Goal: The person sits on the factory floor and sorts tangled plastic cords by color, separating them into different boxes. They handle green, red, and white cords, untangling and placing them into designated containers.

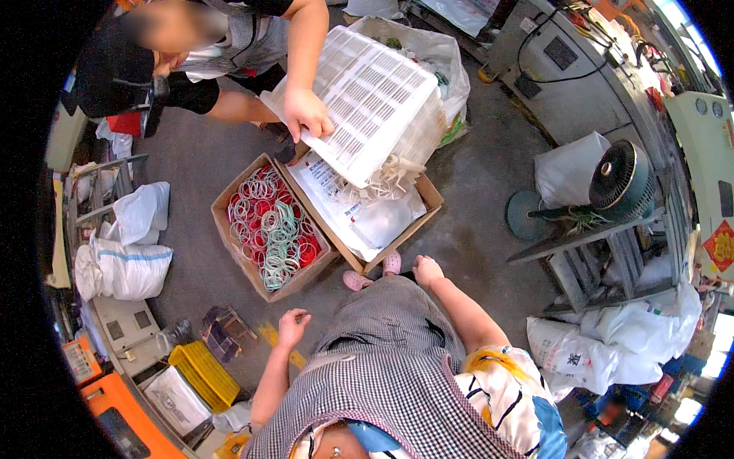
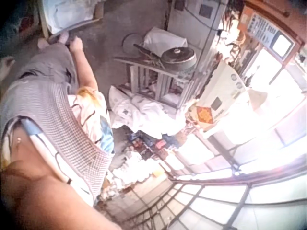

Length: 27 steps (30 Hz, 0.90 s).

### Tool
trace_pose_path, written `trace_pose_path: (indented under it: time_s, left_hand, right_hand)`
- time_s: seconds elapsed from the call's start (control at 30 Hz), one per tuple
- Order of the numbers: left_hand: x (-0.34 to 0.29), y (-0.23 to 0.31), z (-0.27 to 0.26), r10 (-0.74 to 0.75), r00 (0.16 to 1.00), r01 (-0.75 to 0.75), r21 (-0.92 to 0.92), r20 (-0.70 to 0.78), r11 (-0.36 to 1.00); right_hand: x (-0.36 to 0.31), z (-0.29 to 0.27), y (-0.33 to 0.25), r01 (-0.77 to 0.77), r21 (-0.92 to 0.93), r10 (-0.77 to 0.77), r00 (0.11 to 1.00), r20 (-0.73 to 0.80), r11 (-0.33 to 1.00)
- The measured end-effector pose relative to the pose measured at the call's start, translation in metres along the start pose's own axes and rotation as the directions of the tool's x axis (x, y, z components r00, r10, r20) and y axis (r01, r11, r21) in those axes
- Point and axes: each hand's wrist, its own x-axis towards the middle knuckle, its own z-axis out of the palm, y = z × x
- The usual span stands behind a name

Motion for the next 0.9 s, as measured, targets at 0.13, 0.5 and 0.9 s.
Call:
trace_pose_path:
  time_s: [0.13, 0.5, 0.9]
  left_hand:
    - [-0.006, -0.007, 0.002, -0.018, 1.000, 0.018, -0.009, -0.005, 1.000]
    - [0.000, -0.019, -0.010, -0.016, 0.999, 0.014, -0.062, -0.037, 0.998]
    - [0.037, -0.032, -0.033, 0.022, 1.000, -0.023, -0.040, -0.013, 0.999]
  right_hand:
    - [-0.005, -0.013, -0.022, -0.028, -0.015, 0.029, 0.998, 0.060, 0.999]
    - [-0.015, -0.014, -0.033, -0.112, -0.035, 0.112, 0.994, -0.013, 0.993]
    - [-0.029, -0.018, -0.035, -0.221, 0.015, 0.221, 0.974, -0.050, 0.975]
